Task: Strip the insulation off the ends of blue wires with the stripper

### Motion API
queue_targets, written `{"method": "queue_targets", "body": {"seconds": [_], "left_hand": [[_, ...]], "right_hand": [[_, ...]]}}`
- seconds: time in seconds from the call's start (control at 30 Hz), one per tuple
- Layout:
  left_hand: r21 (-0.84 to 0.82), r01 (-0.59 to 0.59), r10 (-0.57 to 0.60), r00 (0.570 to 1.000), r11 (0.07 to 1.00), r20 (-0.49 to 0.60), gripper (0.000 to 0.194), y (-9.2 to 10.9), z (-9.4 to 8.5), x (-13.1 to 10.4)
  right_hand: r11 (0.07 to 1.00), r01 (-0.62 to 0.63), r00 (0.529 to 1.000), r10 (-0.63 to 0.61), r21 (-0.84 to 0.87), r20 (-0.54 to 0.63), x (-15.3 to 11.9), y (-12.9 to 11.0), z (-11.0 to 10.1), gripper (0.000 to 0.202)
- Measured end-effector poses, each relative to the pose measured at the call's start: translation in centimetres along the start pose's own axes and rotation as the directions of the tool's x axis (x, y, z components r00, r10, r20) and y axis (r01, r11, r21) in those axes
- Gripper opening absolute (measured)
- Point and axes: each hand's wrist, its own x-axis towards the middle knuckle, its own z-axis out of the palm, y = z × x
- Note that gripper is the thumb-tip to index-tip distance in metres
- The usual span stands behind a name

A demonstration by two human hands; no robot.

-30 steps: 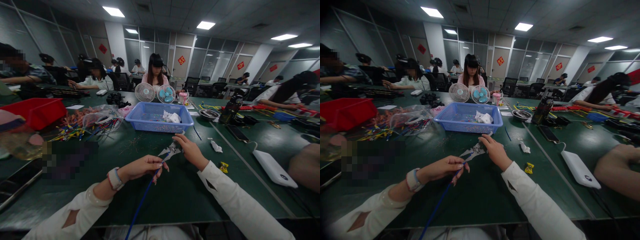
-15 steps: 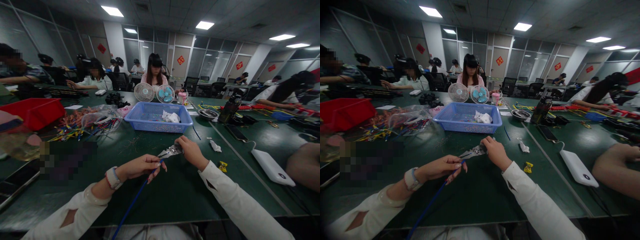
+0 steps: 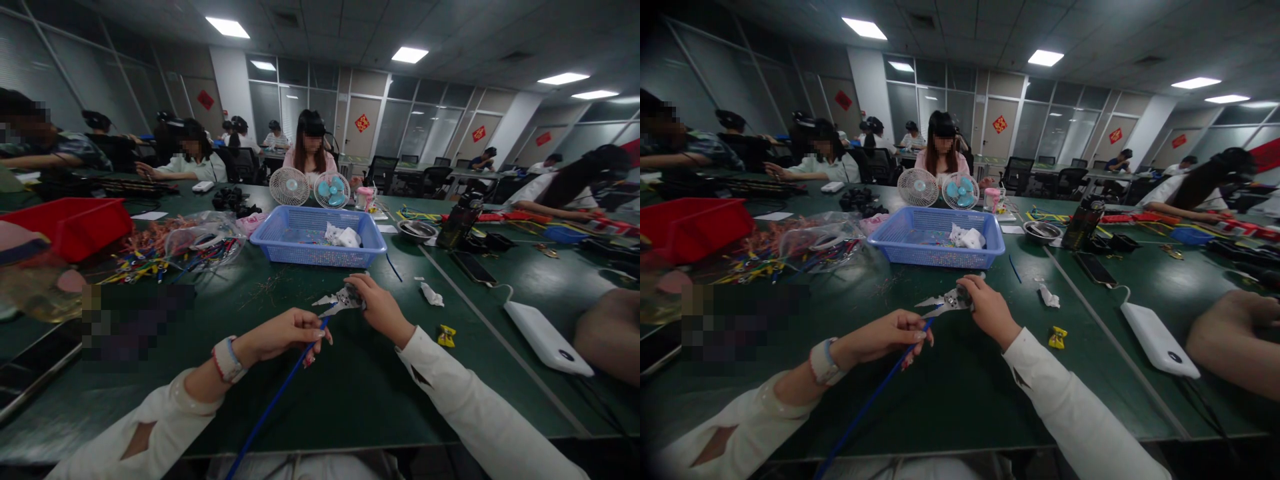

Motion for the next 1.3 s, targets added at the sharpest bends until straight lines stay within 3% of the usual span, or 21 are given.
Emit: {"method": "queue_targets", "body": {"seconds": [0.17, 0.43, 0.73, 1.03, 1.3], "left_hand": [[-0.030, -0.049, 0.046, 0.996, 0.998, -0.077, 0.024, -0.2, 0.4, 0.2], [0.026, -0.101, 0.104, 0.986, 0.995, -0.128, 0.026, -0.3, 1.0, 0.5], [0.081, -0.109, 0.118, 0.986, 0.991, -0.116, 0.024, -0.2, 0.8, 0.4], [0.118, -0.128, 0.135, 0.989, 0.985, -0.053, 0.023, -0.2, 0.2, 0.4], [0.102, -0.124, 0.127, 0.991, 0.987, -0.030, 0.023, -0.2, 0.1, 0.4]], "right_hand": [[0.999, -0.038, 0.998, 0.039, 0.003, -0.045, -0.1, -1.3, 0.9, 0.065], [0.999, -0.007, 0.993, 0.003, -0.037, -0.117, -0.3, -2.3, 1.9, 0.066], [0.979, -0.106, 0.994, 0.101, -0.176, -0.034, -0.1, -2.7, 1.0, 0.048], [0.992, -0.067, 0.997, 0.062, 0.109, 0.042, -0.1, -1.4, 0.3, 0.038], [0.986, -0.065, 0.996, 0.055, 0.152, 0.070, 0.1, -1.6, -0.5, 0.030]]}}
